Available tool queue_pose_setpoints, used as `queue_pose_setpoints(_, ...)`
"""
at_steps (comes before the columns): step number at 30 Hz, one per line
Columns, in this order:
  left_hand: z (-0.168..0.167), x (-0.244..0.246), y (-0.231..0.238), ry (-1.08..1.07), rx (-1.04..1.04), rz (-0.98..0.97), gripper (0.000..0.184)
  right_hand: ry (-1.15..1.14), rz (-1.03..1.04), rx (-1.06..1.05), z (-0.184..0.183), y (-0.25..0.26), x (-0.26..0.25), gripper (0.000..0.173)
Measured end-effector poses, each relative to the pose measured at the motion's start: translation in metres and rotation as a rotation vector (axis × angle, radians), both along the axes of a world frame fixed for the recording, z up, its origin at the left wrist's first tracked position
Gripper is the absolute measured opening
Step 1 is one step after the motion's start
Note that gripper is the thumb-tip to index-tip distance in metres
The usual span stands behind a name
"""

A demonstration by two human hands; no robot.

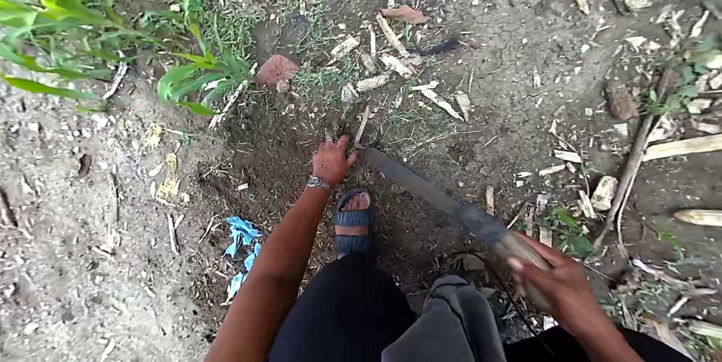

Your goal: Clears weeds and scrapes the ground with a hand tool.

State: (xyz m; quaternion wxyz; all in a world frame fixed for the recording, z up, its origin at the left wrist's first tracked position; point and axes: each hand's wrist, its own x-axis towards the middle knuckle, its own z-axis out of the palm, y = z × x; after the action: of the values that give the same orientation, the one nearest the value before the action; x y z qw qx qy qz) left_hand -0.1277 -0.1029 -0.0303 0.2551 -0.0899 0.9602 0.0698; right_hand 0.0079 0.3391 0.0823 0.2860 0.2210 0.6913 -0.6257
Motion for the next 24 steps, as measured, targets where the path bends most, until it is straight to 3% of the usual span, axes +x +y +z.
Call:
queue_pose_setpoints(2, 0.007, -0.019, 0.002, -0.044, 0.088, 0.161, 0.053, -0.102, -0.131, -0.104, 0.021, 0.045, 0.027, 0.048)
queue_pose_setpoints(4, 0.013, -0.031, 0.002, 0.09, 0.232, 0.399, 0.046, -0.137, -0.216, -0.223, 0.031, 0.071, 0.043, 0.036)
queue_pose_setpoints(7, 0.024, -0.053, 0.023, 0.36, 0.435, 0.6, 0.042, -0.144, -0.284, -0.157, 0.015, 0.041, 0.024, 0.045)
queue_pose_setpoints(9, 0.036, -0.068, 0.047, 0.3, 0.475, 0.505, 0.052, -0.117, -0.27, -0.109, -0.017, -0.006, -0.011, 0.052)
queue_pose_setpoints(13, 0.037, -0.09, 0.09, -0.035, 0.192, 0.136, 0.089, -0.057, -0.209, -0.122, -0.059, -0.037, -0.032, 0.051)
queue_pose_setpoints(17, 0.026, -0.088, 0.107, -0.064, 0.061, -0.007, 0.074, -0.119, -0.075, -0.13, -0.065, -0.024, -0.041, 0.048)
queue_pose_setpoints(20, 0.029, -0.092, 0.106, -0.096, 0.033, -0.032, 0.067, -0.222, -0.008, -0.203, -0.095, -0.018, -0.048, 0.045)
queue_pose_setpoints(22, 0.029, -0.097, 0.106, -0.106, 0.048, -0.031, 0.066, -0.226, 0.017, -0.279, -0.106, -0.017, -0.045, 0.06)
queue_pose_setpoints(24, 0.027, -0.098, 0.103, -0.101, 0.051, -0.041, 0.065, -0.154, 0.017, -0.3, -0.091, -0.016, -0.037, 0.076)
